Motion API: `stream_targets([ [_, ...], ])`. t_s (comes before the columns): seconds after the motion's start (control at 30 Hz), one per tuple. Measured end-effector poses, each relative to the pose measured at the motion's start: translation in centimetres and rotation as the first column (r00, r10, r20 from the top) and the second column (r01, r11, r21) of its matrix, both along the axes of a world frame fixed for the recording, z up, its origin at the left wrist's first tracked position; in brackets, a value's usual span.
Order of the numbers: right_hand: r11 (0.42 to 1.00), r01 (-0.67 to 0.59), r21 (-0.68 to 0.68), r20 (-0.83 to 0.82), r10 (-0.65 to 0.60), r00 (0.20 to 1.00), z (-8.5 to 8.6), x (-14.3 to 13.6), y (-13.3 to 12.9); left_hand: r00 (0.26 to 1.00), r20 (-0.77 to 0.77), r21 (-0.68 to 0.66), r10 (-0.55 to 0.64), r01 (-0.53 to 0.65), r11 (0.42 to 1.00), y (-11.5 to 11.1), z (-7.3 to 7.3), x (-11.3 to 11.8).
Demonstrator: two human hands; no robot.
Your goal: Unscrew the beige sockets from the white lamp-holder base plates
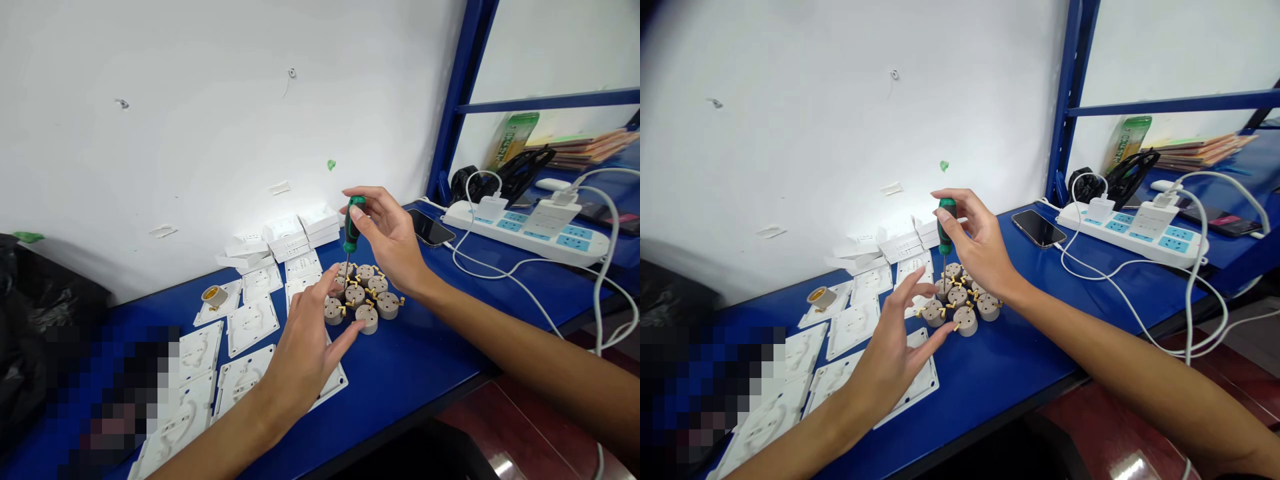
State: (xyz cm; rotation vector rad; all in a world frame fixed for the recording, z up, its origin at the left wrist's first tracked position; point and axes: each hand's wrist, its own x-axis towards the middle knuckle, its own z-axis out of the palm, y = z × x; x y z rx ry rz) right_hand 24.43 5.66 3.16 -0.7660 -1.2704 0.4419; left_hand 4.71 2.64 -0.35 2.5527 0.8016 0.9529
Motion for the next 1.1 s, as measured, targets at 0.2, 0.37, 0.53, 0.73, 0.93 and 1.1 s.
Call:
stream_targets([
  [0.2, 0.997, 0.071, 0.035, -0.004, -0.071, 0.998, -0.2, 0.3, 0.3, 0.977, -0.210, -0.066, -0.045, 0.031, 0.997, 0.5, 0.6, 0.6],
  [0.37, 0.992, 0.117, 0.050, 0.007, -0.117, 0.993, -0.3, 0.3, 0.3, 0.963, -0.253, 0.033, -0.093, 0.104, 0.994, 0.3, 1.0, 0.5],
  [0.53, 0.990, 0.129, 0.058, 0.044, -0.132, 0.990, -0.2, 0.1, 0.0, 0.960, -0.254, 0.025, -0.119, 0.129, 0.991, 0.4, 1.3, 0.1],
  [0.73, 0.989, 0.137, 0.058, 0.063, -0.140, 0.988, -0.3, 0.2, 0.1, 0.959, -0.248, 0.025, -0.140, 0.150, 0.988, 0.7, 1.3, 0.1],
  [0.93, 0.989, 0.134, 0.065, 0.068, -0.139, 0.988, -0.3, 0.3, 0.2, 0.953, -0.265, 0.072, -0.148, 0.172, 0.982, 1.6, 2.1, -1.7],
  [1.1, 0.986, 0.148, 0.072, 0.070, -0.153, 0.986, 0.0, 0.4, -0.1, 0.980, -0.199, 0.191, -0.015, 0.054, 0.980, 3.1, 2.6, -5.5],
])
